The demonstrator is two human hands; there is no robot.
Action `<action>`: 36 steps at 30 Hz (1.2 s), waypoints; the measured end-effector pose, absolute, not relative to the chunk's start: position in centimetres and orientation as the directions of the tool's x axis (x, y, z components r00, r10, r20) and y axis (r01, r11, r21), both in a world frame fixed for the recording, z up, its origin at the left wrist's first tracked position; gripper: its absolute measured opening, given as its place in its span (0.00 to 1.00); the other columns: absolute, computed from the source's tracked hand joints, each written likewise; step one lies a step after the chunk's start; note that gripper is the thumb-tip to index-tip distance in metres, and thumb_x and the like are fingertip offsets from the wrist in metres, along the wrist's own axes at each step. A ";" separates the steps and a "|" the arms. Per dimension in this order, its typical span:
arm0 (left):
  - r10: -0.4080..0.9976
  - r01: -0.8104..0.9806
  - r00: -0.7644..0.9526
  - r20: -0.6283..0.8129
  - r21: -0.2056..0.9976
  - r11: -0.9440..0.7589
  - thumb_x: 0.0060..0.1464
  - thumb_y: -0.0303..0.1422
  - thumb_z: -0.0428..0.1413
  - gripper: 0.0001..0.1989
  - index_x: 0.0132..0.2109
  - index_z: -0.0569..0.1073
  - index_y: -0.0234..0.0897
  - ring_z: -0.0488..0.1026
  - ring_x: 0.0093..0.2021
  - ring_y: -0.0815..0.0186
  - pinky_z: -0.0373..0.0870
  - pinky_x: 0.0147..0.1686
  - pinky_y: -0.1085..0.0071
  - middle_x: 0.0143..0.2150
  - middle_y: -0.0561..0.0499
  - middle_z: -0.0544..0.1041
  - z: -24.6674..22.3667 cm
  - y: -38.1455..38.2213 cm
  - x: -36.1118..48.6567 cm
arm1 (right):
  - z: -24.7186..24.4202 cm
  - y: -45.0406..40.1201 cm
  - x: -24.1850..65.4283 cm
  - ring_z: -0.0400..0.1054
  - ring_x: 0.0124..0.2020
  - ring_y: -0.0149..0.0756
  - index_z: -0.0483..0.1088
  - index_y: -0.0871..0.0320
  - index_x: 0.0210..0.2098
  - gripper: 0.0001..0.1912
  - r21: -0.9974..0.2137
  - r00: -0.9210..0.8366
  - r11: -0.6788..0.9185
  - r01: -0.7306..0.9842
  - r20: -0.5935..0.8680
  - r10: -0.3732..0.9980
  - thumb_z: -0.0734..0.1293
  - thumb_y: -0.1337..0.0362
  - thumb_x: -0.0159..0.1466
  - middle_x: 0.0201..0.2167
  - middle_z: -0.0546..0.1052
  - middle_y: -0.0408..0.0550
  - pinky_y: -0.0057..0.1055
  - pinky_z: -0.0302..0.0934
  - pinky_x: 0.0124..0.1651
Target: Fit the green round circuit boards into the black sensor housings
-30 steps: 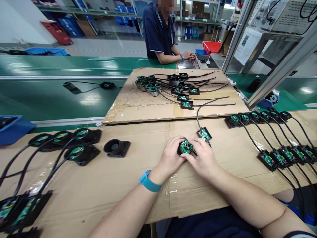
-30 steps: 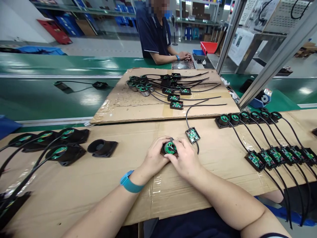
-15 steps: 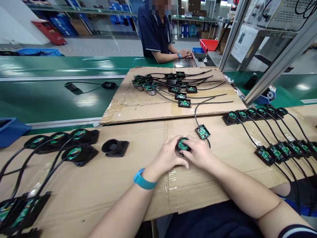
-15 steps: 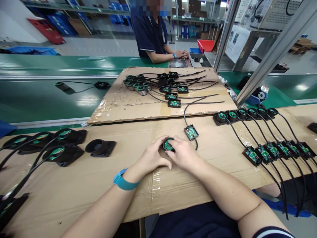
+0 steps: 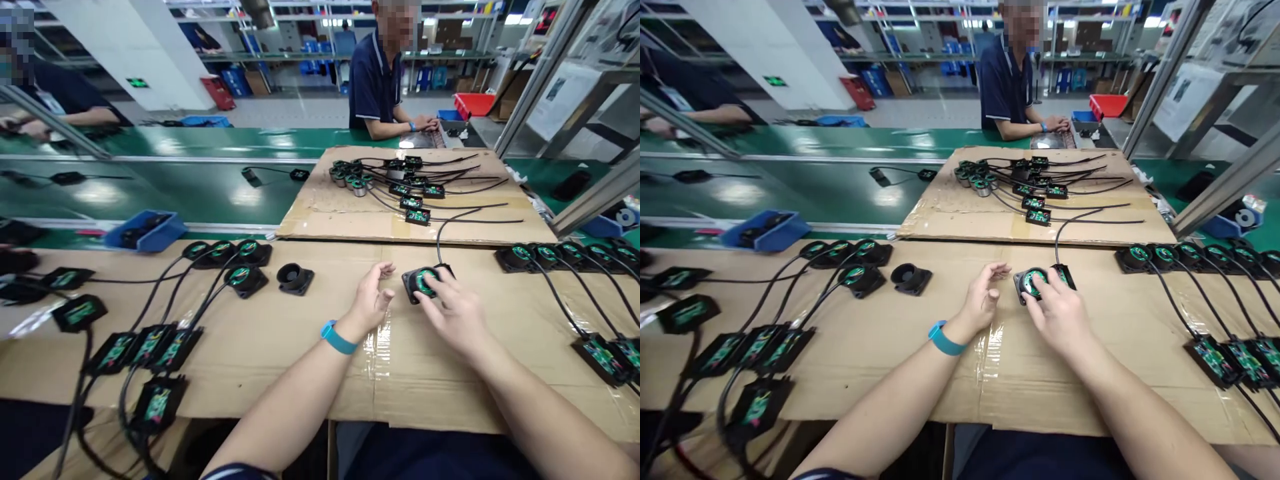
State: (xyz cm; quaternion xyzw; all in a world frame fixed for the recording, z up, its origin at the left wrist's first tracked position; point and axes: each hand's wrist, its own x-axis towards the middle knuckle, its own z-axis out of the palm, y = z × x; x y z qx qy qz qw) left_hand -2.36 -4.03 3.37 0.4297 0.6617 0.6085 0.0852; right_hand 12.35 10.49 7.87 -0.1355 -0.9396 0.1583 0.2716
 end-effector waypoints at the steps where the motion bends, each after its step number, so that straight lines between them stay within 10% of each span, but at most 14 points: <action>1: 0.674 0.470 -0.610 0.416 0.875 -0.114 0.54 0.70 0.42 0.47 0.61 0.66 0.33 0.75 0.53 0.51 0.72 0.55 0.52 0.55 0.34 0.75 3.5 -4.1 -2.3 | 7.8 10.3 12.1 0.78 0.48 0.51 0.78 0.61 0.52 0.17 -0.351 -0.864 0.917 0.188 0.385 0.325 0.68 0.59 0.68 0.56 0.76 0.63 0.43 0.74 0.51; 9: 0.834 0.587 -0.473 0.284 0.808 0.057 0.38 0.56 0.72 0.56 0.70 0.60 0.40 0.67 0.65 0.46 0.64 0.66 0.46 0.66 0.36 0.68 3.7 -3.8 -1.7 | 10.7 11.5 13.7 0.76 0.47 0.45 0.74 0.60 0.54 0.18 -0.433 -0.963 0.876 0.214 0.058 0.264 0.60 0.57 0.74 0.45 0.81 0.56 0.39 0.66 0.53; 15: 0.798 0.706 -0.439 0.413 0.708 0.022 0.56 0.38 0.67 0.30 0.63 0.68 0.40 0.73 0.59 0.52 0.70 0.60 0.50 0.59 0.41 0.76 3.5 -2.9 -1.3 | 10.9 12.9 15.2 0.73 0.35 0.38 0.73 0.59 0.32 0.15 -0.472 -0.978 0.858 0.203 -0.141 0.154 0.61 0.65 0.73 0.33 0.80 0.51 0.31 0.62 0.42; 24: 0.622 0.908 -0.381 0.685 0.402 0.114 0.56 0.28 0.62 0.28 0.62 0.66 0.38 0.71 0.57 0.50 0.69 0.56 0.50 0.57 0.40 0.77 6.0 -4.1 -1.2 | 9.1 10.2 13.0 0.72 0.35 0.42 0.71 0.58 0.27 0.11 -0.325 -0.945 0.904 0.278 0.075 0.318 0.69 0.66 0.67 0.29 0.78 0.51 0.33 0.61 0.41; 32: 0.545 0.868 -0.483 0.686 0.457 0.194 0.56 0.33 0.64 0.25 0.58 0.67 0.36 0.73 0.49 0.53 0.73 0.51 0.53 0.49 0.41 0.78 5.8 -4.2 -1.8 | 9.2 8.3 11.9 0.66 0.33 0.41 0.69 0.58 0.30 0.12 -0.395 -0.827 0.913 0.104 0.476 0.300 0.64 0.65 0.71 0.28 0.75 0.50 0.35 0.61 0.40; 36: 0.518 0.851 -0.494 0.698 0.511 0.122 0.60 0.36 0.62 0.24 0.60 0.66 0.38 0.73 0.53 0.54 0.72 0.55 0.53 0.52 0.41 0.77 6.4 -5.2 -1.5 | 9.4 6.1 12.4 0.69 0.36 0.42 0.73 0.59 0.40 0.13 -0.432 -0.896 0.896 -0.103 0.432 0.106 0.60 0.60 0.74 0.33 0.77 0.53 0.38 0.65 0.43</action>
